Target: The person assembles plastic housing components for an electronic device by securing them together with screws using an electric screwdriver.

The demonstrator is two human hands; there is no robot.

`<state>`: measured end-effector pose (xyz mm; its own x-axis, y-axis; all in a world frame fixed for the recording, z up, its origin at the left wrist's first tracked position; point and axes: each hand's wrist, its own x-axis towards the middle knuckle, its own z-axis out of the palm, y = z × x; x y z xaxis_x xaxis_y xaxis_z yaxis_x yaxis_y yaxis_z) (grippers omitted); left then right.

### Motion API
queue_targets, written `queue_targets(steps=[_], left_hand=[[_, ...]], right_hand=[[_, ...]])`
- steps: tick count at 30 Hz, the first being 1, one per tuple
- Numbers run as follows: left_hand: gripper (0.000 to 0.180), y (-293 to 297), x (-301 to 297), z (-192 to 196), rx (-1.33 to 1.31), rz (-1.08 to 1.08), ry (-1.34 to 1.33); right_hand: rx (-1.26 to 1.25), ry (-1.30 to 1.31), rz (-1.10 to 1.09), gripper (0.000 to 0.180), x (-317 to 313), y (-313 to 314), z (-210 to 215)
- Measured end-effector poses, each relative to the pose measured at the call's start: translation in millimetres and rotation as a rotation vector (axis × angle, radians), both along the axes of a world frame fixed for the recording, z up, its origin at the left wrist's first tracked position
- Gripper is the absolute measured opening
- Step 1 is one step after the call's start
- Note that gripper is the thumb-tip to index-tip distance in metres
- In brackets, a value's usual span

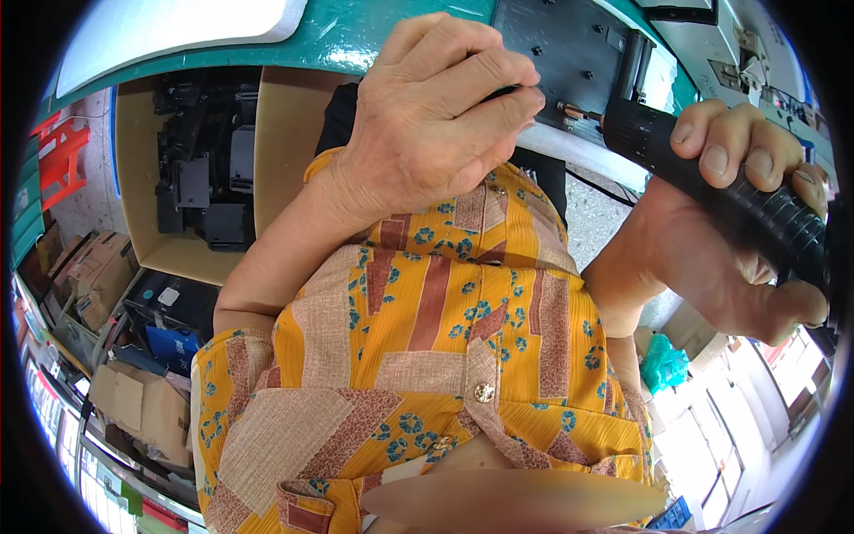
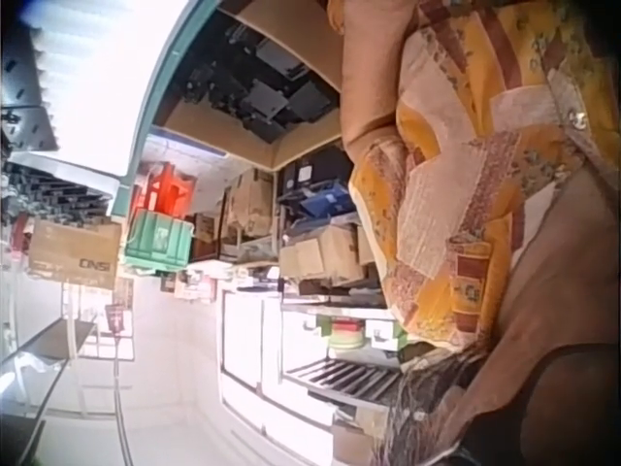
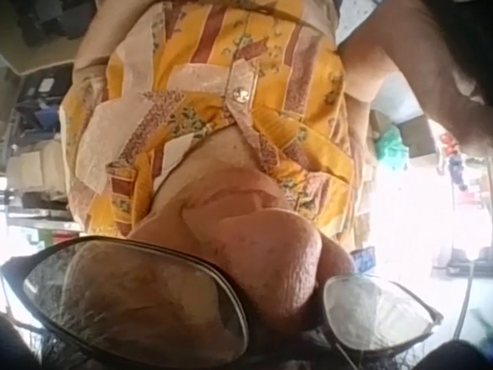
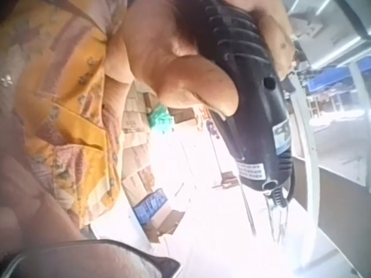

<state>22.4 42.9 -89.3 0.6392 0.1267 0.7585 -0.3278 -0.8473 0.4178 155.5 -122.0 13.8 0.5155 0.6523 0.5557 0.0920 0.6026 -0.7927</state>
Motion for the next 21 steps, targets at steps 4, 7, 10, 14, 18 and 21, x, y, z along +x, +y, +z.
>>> queue_targets(steps=[4, 7, 10, 14, 18, 21], left_hand=[[0.024, -1, -1, 0, -0.005, 0.009, -0.006], [0.025, -2, 0, -1, -0.006, 0.009, -0.017], [0.026, -3, -1, 0, -0.03, 0.015, -0.023], [0.026, -3, -1, 3, -0.066, 0.008, -0.033], [0.024, -2, -2, 4, -0.086, 0.004, -0.03], [0.024, -2, 0, 2, -0.077, 0.014, -0.045]], right_hand=[[-0.105, -0.072, 0.042, 0.075, 12, -6, 7], [-0.181, -0.123, 0.064, 0.076, 18, -9, 10], [-0.194, -0.118, 0.147, 0.075, 22, -7, 10], [-0.165, -0.082, 0.044, 0.075, -7, 3, 10], [-0.133, -0.112, -0.075, 0.075, -22, 8, 8], [-0.126, -0.211, -0.034, 0.073, -23, 14, 4]])
